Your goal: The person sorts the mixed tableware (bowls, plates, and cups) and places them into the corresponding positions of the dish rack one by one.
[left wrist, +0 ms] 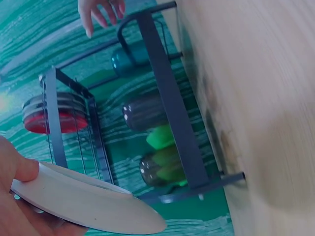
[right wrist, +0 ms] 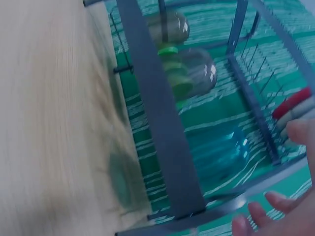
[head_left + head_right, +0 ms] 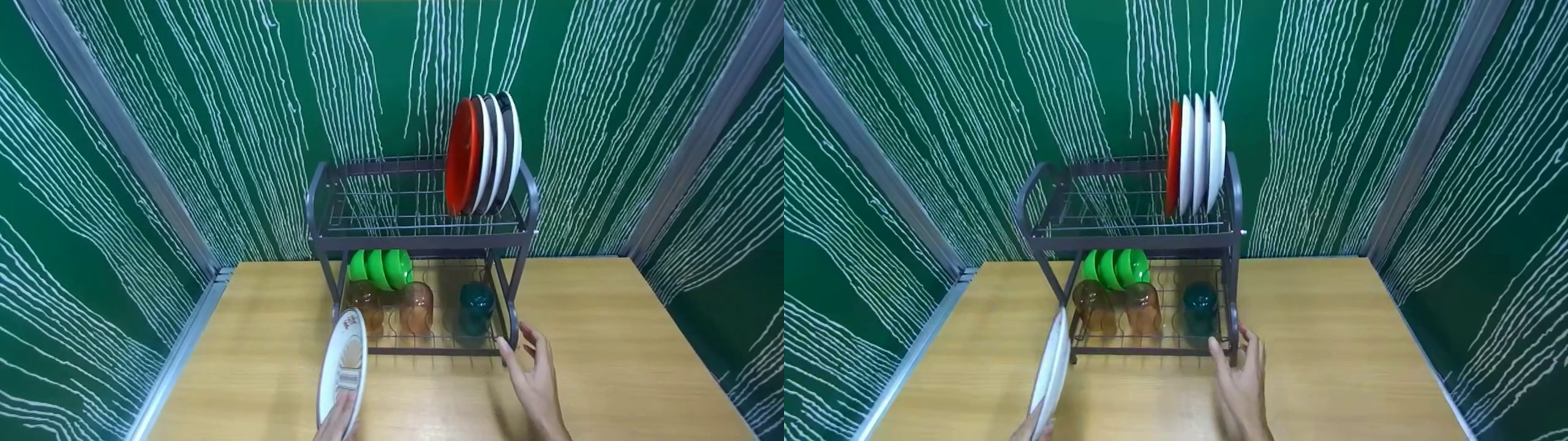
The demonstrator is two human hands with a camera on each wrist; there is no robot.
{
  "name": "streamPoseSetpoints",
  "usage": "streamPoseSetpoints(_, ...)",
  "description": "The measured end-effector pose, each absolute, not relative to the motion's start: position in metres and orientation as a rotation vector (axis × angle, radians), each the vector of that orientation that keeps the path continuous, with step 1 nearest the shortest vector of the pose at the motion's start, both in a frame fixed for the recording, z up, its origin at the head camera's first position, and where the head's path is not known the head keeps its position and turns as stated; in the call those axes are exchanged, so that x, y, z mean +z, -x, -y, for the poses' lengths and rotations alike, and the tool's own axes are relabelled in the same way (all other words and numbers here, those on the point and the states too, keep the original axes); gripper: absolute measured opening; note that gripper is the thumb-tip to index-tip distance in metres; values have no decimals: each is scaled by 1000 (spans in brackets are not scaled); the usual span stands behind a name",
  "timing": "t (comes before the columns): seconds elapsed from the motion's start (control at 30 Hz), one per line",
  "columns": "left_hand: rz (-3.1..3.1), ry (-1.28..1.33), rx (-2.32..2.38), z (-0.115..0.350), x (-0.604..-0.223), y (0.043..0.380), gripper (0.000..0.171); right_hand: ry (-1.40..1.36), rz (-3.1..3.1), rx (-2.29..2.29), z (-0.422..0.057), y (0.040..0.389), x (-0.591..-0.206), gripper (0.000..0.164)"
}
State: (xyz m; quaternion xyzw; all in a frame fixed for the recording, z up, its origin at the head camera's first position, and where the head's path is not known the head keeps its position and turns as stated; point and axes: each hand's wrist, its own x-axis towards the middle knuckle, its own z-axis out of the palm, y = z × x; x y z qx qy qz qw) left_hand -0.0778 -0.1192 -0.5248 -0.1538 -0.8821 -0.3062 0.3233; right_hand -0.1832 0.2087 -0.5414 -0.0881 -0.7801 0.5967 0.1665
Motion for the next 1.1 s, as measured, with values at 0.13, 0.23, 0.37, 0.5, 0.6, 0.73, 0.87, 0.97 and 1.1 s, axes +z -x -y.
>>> streamPoseSetpoints(0.13,2211,485,-810,107,-525,74,63,277,2288,1744,-200,170,-532,75)
streamPoseSetpoints(0.23,2210,488,-826,98,-522,71,50,271,2296,1799,-193,161,-526,74)
streamPoseSetpoints(0.37,2263,536,-794,90,-521,69,54,217,2300,1813,-182,148,-523,66)
streamPoseSetpoints(0.5,2265,598,-667,84,-524,70,56,120,2254,1846,-170,136,-521,59)
streamPoseSetpoints(0.6,2292,616,-628,79,-527,70,62,21,2183,1906,-162,128,-521,54)
streamPoseSetpoints(0.73,2355,632,-562,69,-530,70,67,-89,2121,1978,-151,116,-520,49)
streamPoseSetpoints(0.87,2353,642,-467,59,-532,72,66,-236,2072,2066,-142,107,-521,49)
streamPoseSetpoints(0.97,2285,653,-426,52,-535,76,63,-351,2068,2154,-138,102,-520,51)
streamPoseSetpoints(1.1,2179,667,-391,44,-538,81,57,-493,2028,2337,-138,97,-519,60)
